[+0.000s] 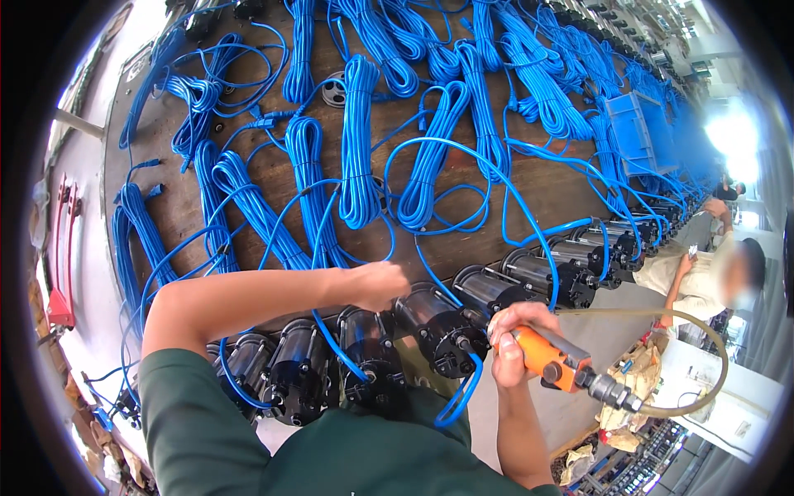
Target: The person assembles water pumps by placing a black component onto the pump body and securing it using an air-powered screwdriver.
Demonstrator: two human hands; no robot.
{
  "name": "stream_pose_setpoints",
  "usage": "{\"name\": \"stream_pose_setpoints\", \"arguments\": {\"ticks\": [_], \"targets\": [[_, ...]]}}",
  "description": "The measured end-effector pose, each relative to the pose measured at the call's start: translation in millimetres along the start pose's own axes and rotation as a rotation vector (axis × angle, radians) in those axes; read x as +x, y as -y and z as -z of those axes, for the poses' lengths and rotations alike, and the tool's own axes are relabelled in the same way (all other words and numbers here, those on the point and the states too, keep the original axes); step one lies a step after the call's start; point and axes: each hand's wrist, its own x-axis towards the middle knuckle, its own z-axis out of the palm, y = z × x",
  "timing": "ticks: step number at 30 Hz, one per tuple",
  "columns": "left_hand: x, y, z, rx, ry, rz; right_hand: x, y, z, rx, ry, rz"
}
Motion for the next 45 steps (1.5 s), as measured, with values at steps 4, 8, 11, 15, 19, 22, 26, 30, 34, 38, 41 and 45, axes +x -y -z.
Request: {"name": "stream_pose_setpoints", "arguments": {"ticks": [4,8,11,15,19,22,26,30,34,38,41,45], "targets": [[-4,-3,-37,-0.064,-0.178,-0.061,4,27,-11,0.04,-0.128,-0.046],[-6,-7,-26,-0.156,-0.385,-0.157,-7,96,1,0.178,-0.066,0.026],[-3,-1,-39,-0.155,-0.427,-0.169,-14,122,-5,0.276,0.017,-0.039],[5,1,-39,-0.131,-0.347,-0.107,-24,85,-29,0.22,-0.01,0.023],[1,-2,-39,-0.113,-0.341,-0.078,-12,64,-40,0.194,0.161,0.077],[0,-3,-35,-0.114,-0.344,-0.089,-11,53,-46,0.226,0.2,-0.027],[-2,-5,-33,-0.093,-0.356,-0.109,-6,41,-48,0.06,0.424,0.083],[-1,-3,-33,-0.045,-0.325,-0.118,-3,34,-52,0.073,0.45,0.123],[2,1,-33,-0.045,-0.331,-0.167,-6,26,-50,0.084,0.452,0.143],[2,-6,-28,-0.039,-0.303,-0.157,-8,34,-52,0.061,0.442,0.111],[-4,-16,1,0.109,-0.253,-0.016,-3,25,-44,0.097,0.499,0.151],[-42,-67,93,0.121,-0.493,0.304,-7,32,-46,0.013,0.487,0.113]]}}
